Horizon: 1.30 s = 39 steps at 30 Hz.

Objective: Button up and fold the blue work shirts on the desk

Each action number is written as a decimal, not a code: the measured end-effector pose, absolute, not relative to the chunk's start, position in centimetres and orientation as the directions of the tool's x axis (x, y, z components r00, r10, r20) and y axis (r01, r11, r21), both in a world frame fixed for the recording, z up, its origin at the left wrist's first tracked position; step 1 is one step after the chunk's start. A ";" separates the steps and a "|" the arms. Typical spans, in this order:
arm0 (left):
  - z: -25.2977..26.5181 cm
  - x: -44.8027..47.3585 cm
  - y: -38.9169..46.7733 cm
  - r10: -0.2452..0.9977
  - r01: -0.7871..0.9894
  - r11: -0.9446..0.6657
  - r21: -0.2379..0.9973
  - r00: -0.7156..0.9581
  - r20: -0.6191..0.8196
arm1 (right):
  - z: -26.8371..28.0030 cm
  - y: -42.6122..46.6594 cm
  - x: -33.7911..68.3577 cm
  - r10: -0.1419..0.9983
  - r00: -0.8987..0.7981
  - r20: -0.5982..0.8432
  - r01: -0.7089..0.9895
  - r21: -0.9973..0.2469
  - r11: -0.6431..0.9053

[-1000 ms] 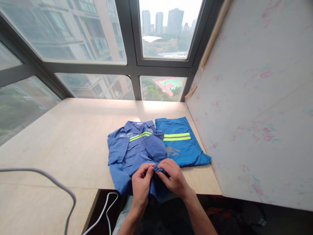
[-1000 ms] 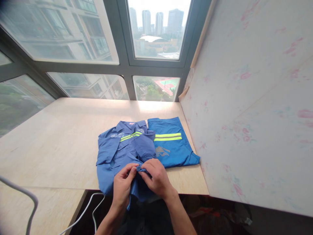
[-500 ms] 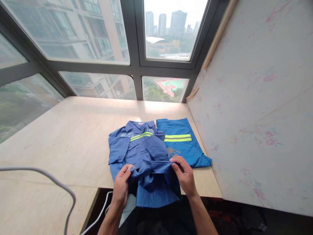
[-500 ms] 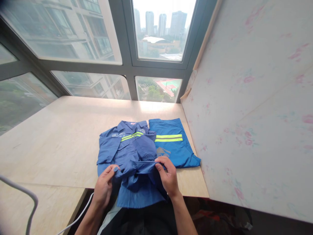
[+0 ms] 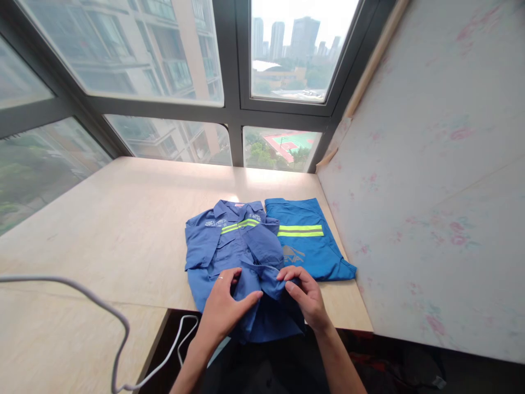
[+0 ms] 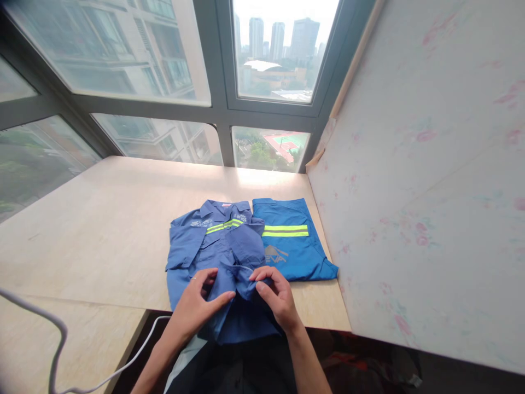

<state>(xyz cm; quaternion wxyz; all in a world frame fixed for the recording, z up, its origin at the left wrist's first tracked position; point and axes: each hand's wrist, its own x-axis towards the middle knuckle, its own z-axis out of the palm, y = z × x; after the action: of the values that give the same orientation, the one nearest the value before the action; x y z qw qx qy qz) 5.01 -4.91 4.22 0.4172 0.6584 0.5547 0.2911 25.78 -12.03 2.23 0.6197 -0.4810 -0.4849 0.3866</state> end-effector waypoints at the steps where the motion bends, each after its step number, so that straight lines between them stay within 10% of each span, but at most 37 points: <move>1: 4.1 5.4 -5.1 0.975 0.525 -0.084 0.847 0.220 -0.040 | 2.2 -12.1 25.8 0.947 0.226 0.230 -0.024 -0.970 0.241; 7: 2.3 6.6 -5.3 0.956 0.682 -0.294 0.670 0.218 0.197 | 2.1 -12.7 25.7 0.957 0.176 0.229 -0.026 -0.971 0.237; 14: 2.7 6.4 -5.1 0.905 0.506 -0.396 0.766 0.355 0.234 | 1.9 -12.0 26.7 0.909 0.373 0.186 0.249 -0.964 0.095; 23: 4.1 7.5 -5.7 0.886 0.424 -0.446 0.789 0.332 0.323 | 4.6 -11.8 24.5 0.937 0.086 0.339 0.727 -0.664 0.173; 39: 4.9 7.5 -6.2 0.940 0.218 -0.186 0.958 0.325 0.109 | 3.6 -11.1 24.8 0.952 0.076 0.298 0.444 -0.865 0.235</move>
<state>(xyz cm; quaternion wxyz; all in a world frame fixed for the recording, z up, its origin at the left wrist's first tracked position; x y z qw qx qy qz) 7.47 -6.22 4.87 0.4674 0.6663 0.4342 0.3862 24.78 -11.06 3.65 0.4760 -0.5581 -0.6253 0.2665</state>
